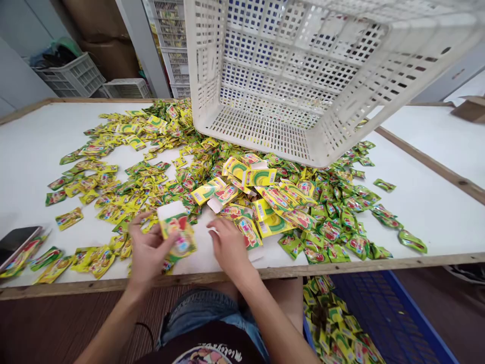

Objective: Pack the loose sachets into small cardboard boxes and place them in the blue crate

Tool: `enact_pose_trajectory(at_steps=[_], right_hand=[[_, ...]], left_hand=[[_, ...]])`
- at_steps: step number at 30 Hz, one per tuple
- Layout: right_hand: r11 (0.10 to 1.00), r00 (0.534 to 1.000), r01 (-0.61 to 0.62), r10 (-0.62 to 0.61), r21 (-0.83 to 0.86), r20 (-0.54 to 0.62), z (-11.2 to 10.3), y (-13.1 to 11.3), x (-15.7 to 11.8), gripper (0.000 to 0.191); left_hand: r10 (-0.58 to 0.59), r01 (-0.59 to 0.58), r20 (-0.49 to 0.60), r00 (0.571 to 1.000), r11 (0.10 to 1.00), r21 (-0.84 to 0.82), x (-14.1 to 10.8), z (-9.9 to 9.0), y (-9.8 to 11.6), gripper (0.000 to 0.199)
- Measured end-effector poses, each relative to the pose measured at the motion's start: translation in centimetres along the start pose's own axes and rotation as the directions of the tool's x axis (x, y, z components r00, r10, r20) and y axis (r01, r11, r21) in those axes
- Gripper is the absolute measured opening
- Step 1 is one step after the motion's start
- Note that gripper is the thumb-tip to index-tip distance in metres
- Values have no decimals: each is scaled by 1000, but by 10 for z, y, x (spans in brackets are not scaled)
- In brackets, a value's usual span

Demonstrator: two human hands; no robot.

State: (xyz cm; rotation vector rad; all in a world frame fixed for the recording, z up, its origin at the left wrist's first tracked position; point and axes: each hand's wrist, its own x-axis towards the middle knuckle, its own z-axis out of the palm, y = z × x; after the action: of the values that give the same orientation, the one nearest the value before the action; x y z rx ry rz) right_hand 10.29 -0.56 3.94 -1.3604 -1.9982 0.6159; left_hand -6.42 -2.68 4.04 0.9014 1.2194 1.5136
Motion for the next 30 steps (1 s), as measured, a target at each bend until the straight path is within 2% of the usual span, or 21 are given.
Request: enact_pose_trajectory(at_steps=[2, 4, 7, 9, 12, 15, 17, 19, 21, 24, 27, 30], right_hand=[[988, 981, 152, -150, -8, 119, 29, -2, 29, 28], [967, 949, 252, -241, -34, 204, 54, -1, 51, 38], [965, 948, 240, -210, -108, 238, 83, 5, 69, 55], [975, 965, 186, -157, -125, 210, 94, 10, 73, 43], [990, 987, 103, -89, -96, 136, 93, 17, 70, 21], [997, 998, 33, -29, -63, 57, 77, 19, 59, 24], [998, 999, -37, 36, 45, 22, 62, 17, 50, 27], [979, 994, -96, 85, 181, 70, 50, 14, 41, 26], [955, 980, -144, 101, 259, 169, 43, 10, 33, 17], [928, 945, -282, 225, 243, 238, 46, 6, 20, 13], [911, 913, -390, 362, 136, 190, 62, 3, 8, 13], [895, 898, -434, 419, 106, 133, 76, 1, 1, 12]], left_hand=[[14, -19, -160, 987, 999, -31, 5, -22, 9, 67], [-32, 19, -244, 969, 998, -57, 9, -37, 10, 54], [-163, 123, -269, 949, 979, -160, 11, -46, 5, 38], [-230, 160, -265, 936, 952, -261, 11, -47, 2, 37], [-294, 211, -222, 930, 919, -335, 10, -50, -3, 39], [-327, 285, -149, 933, 926, -248, 10, -58, -6, 43], [-323, 300, -129, 938, 939, -169, 10, -64, -7, 44], [-316, 301, -128, 940, 945, -124, 10, -68, -7, 43], [-337, 327, -101, 936, 939, -102, 11, -68, -7, 43], [-395, 394, -30, 918, 918, -45, 11, -67, -9, 49], [-450, 443, 51, 892, 890, 107, 11, -66, -14, 48], [-458, 421, 105, 883, 870, 256, 10, -64, -18, 46]])
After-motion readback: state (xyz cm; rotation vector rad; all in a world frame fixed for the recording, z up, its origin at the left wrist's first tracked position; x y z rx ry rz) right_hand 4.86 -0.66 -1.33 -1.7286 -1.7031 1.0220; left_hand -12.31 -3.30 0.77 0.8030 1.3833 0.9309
